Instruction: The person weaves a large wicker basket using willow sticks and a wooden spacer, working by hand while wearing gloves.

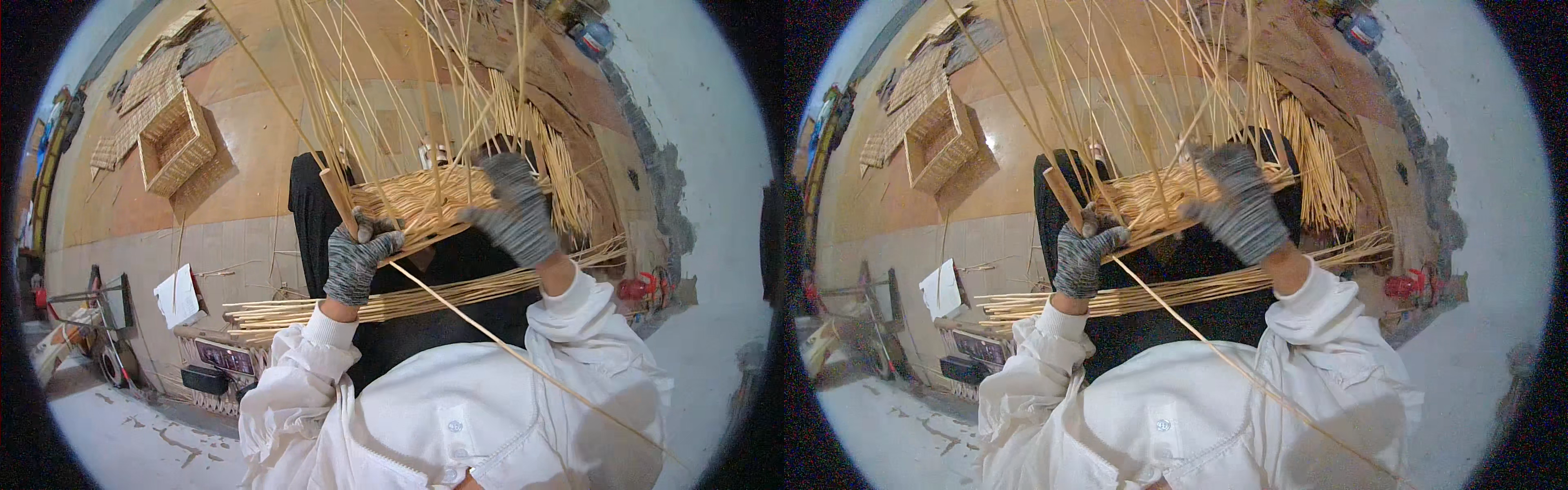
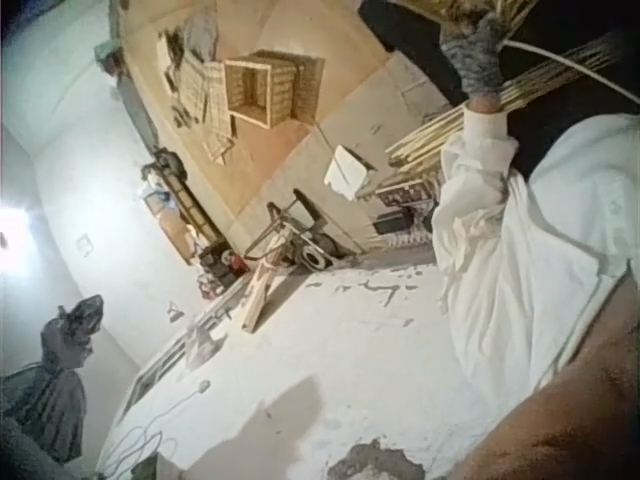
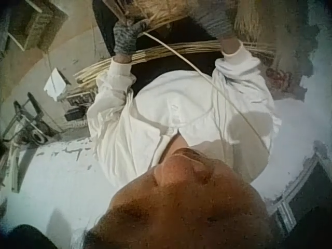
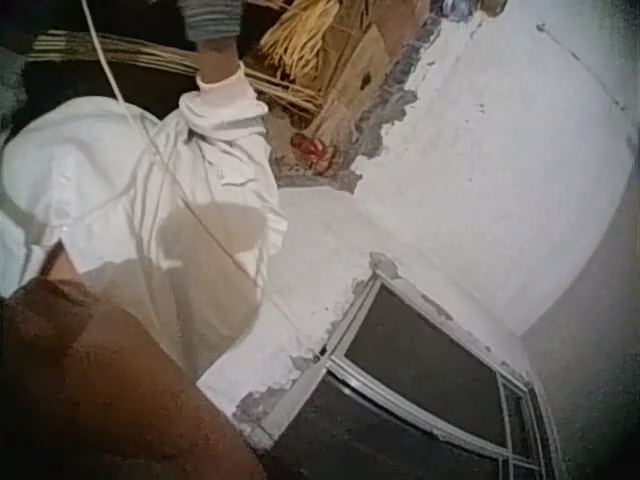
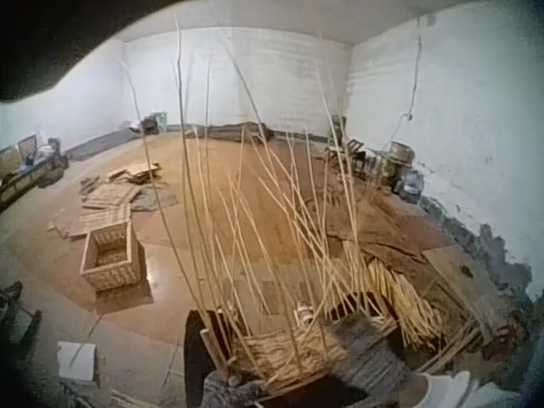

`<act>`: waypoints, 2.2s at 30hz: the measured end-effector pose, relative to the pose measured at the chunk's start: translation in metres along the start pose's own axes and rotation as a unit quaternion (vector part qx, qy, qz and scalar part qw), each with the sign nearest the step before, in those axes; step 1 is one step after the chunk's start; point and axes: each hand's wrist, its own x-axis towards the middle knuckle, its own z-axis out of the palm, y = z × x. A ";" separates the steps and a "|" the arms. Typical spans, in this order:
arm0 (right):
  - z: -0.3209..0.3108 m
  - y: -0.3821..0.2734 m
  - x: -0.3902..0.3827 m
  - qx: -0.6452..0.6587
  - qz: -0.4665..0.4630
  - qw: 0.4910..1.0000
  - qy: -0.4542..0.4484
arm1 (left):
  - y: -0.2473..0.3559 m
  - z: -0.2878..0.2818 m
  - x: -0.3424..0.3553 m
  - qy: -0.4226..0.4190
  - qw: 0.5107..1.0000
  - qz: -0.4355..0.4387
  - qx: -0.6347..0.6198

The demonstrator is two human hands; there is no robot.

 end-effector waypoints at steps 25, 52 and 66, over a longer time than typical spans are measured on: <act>0.025 0.027 0.015 -0.147 -0.257 0.949 -0.111 | 0.000 0.005 0.004 0.040 0.999 -0.003 -0.016; 0.055 0.025 -0.053 -0.255 -0.305 0.917 -0.036 | -0.018 0.001 -0.019 0.098 0.980 0.042 -0.168; 0.079 0.037 -0.080 -0.344 -0.136 0.927 -0.056 | -0.021 -0.052 0.000 -0.142 0.980 0.036 0.137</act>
